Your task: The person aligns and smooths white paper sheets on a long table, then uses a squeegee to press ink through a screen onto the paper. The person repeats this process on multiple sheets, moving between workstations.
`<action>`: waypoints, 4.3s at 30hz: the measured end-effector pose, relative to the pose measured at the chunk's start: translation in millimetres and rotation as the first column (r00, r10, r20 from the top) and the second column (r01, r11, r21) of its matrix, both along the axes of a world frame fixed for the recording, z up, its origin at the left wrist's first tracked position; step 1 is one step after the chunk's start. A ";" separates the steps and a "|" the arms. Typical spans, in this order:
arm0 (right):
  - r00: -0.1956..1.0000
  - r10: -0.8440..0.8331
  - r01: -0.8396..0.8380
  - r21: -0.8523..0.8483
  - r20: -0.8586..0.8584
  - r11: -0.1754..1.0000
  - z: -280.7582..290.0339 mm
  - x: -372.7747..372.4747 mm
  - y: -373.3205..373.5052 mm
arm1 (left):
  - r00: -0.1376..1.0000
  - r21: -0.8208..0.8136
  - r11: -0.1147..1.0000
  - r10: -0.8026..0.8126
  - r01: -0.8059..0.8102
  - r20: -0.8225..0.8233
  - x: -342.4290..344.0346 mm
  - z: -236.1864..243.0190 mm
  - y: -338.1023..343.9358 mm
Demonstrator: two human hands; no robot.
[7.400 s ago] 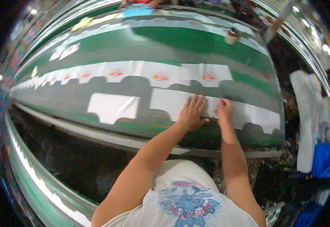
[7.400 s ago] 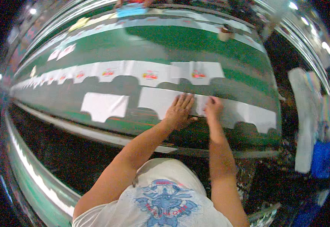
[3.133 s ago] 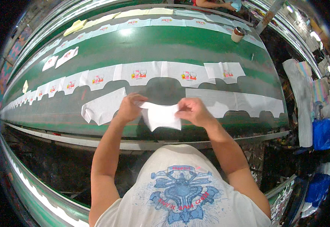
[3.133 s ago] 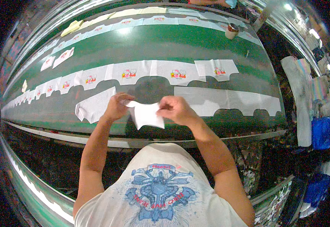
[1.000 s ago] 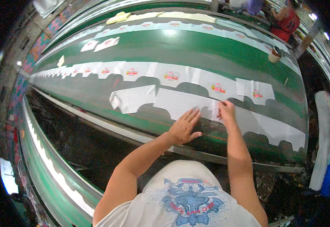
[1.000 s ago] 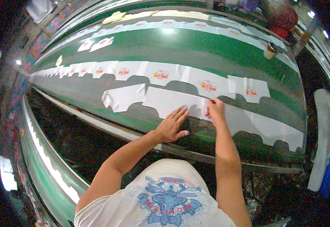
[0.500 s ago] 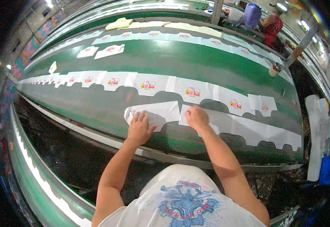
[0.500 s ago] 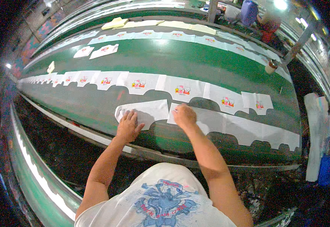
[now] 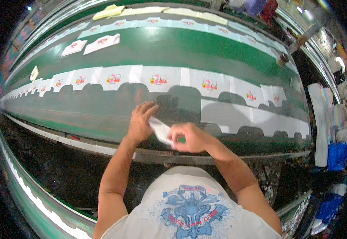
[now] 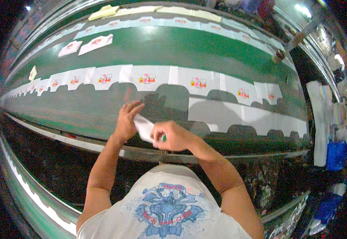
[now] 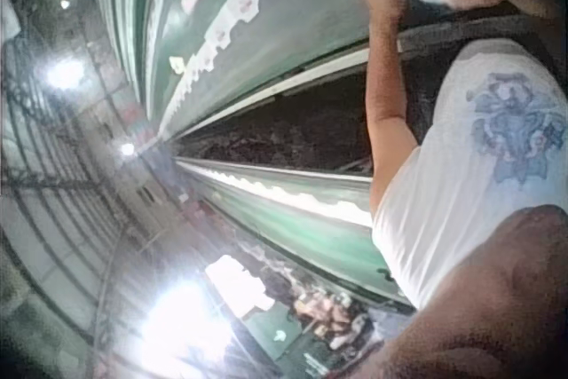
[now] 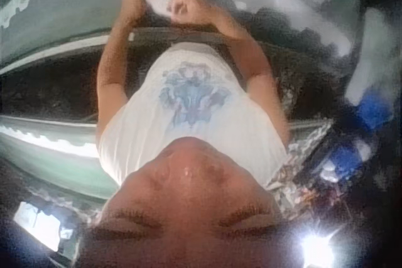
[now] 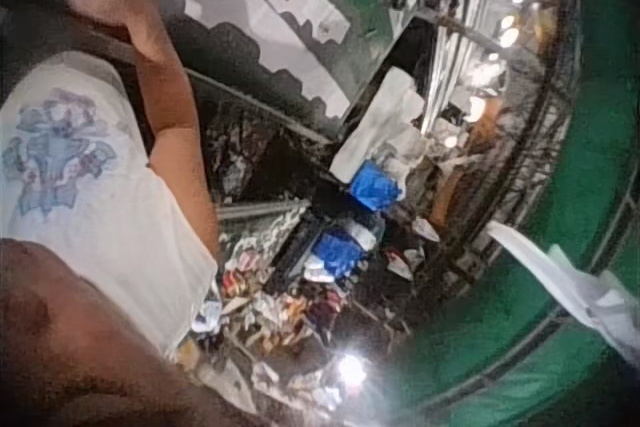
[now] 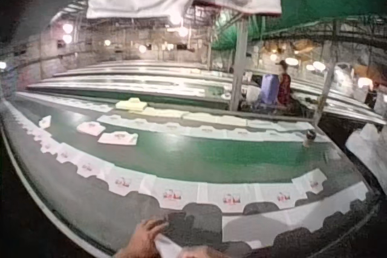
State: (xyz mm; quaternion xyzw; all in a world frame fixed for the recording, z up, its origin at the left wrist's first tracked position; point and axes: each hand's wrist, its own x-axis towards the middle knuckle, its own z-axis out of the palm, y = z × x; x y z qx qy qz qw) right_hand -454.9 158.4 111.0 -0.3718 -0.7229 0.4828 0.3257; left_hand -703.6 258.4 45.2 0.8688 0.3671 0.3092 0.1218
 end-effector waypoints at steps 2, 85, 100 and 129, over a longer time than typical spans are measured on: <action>0.989 0.140 -0.145 -0.213 -0.039 0.966 1.2 6.2 -39.0 | 0.987 -0.188 0.975 -0.141 0.123 -0.084 -25.9 24.5 -6.4; 0.053 -0.998 0.969 0.241 0.013 0.055 4.4 366.9 -405.2 | 0.866 -0.051 0.998 -0.049 0.027 -0.498 216.6 -58.6 -33.7; -0.566 -0.815 0.800 0.320 0.124 -0.507 43.1 423.0 -690.7 | 0.850 0.056 0.849 -0.521 0.525 -0.073 671.8 6.9 -235.4; -0.384 -0.785 0.919 0.286 0.487 -0.272 88.8 1077.3 -914.5 | 0.678 0.010 0.678 -0.735 0.735 0.010 1380.6 25.2 -515.4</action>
